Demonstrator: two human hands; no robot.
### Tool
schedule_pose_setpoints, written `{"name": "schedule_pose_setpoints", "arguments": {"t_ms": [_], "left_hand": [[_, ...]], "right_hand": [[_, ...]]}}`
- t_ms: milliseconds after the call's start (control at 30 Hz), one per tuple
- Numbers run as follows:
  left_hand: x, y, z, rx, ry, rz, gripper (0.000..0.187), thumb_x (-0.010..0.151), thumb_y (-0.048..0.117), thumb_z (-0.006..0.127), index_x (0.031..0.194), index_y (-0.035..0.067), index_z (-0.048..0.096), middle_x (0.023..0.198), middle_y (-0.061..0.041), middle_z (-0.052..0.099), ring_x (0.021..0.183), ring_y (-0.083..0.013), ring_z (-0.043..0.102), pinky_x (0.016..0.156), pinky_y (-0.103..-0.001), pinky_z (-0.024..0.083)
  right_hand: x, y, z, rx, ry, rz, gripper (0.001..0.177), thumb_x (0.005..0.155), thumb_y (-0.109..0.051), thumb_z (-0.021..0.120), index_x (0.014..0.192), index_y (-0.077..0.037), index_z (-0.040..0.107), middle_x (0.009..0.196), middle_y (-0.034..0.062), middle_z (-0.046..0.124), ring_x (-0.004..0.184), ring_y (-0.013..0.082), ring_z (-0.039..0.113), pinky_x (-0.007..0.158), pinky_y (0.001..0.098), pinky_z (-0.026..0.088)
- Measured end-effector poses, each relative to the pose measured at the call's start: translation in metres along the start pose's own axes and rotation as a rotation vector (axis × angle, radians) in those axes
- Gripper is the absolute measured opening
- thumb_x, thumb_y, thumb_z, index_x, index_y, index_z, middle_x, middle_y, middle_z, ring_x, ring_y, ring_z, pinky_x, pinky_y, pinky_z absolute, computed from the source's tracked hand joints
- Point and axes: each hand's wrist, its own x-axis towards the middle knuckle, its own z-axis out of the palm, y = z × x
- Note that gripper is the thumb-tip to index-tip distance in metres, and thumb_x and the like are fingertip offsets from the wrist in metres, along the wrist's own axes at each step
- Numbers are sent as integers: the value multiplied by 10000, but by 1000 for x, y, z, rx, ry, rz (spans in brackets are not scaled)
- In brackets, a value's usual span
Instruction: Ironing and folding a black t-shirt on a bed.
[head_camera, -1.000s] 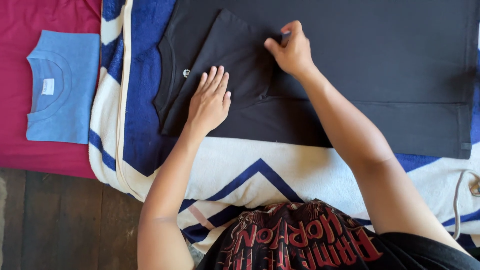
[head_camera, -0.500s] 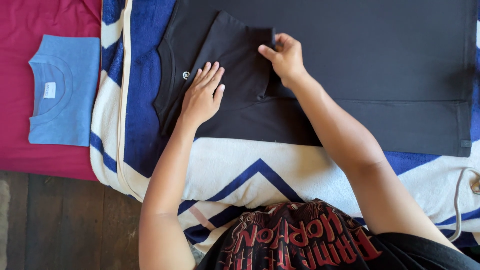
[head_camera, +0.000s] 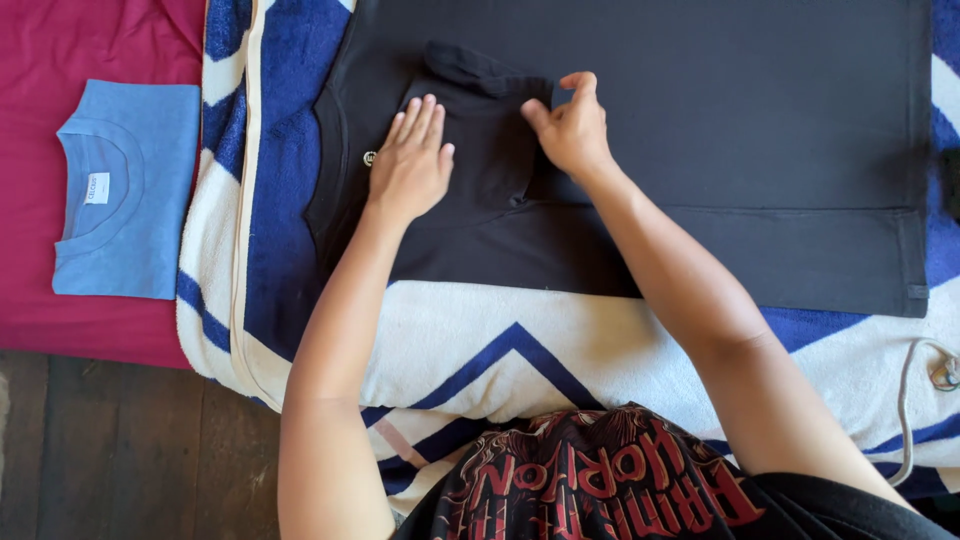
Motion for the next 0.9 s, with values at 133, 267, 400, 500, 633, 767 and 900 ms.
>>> {"name": "schedule_pose_setpoints", "arguments": {"t_ms": [133,267,400,500,633,767,900], "left_hand": [[25,1,-3,-91,-40,85,574,1081,280,513,1549,-41,429,1625,-224,401,1518,-381,352,1248,-482,259],[44,0,2,-57,-37,-2,620,1072,328,517,1563,-26,382,1631,-232,341,1523,-387,295,1246,-491,222],[48,-24,30,34,-6,137,591,1090,282,476,1612,20,382,1676,-209,326,1553,-381,275,1267,-507,194],[44,-17,12,-51,-60,96,567,1104,299,463,1619,75,382,1687,-176,318,1570,-356,274,1288,-505,190],[42,-15,3,-87,-62,43,558,1103,326,475,1609,105,395,1683,-172,308,1565,-361,262,1280,-503,186],[46,-14,0,-47,-15,21,597,1064,335,514,1593,79,406,1658,-204,311,1533,-399,253,1249,-516,173],[56,-21,-2,-2,-54,70,605,1032,253,498,1592,45,404,1658,-166,352,1543,-368,279,1265,-536,144]], "right_hand": [[-13,-20,-5,-56,-1,-113,900,758,-273,976,1321,48,350,807,186,704,721,331,690,703,456,557],[-38,-57,-16,-316,13,-407,632,884,-100,790,1397,28,444,1151,243,658,1029,421,644,888,488,508],[-70,-76,5,-214,-540,-811,697,1009,-334,644,1568,15,416,1583,216,466,1486,375,455,1245,475,342],[-72,-91,5,-580,-670,-634,792,959,-599,516,1539,-89,344,1671,178,246,1494,411,163,1172,584,107],[-44,-29,2,-678,-491,-446,875,975,-693,378,1580,-62,325,1670,144,228,1554,357,136,1223,594,61],[-29,11,-2,-665,-252,-512,820,1073,-607,394,1613,6,327,1706,183,254,1586,357,184,1233,649,71],[-30,-12,-10,-700,-265,-484,736,1064,-546,406,1583,-24,367,1679,156,299,1564,388,217,1214,681,82]]}}
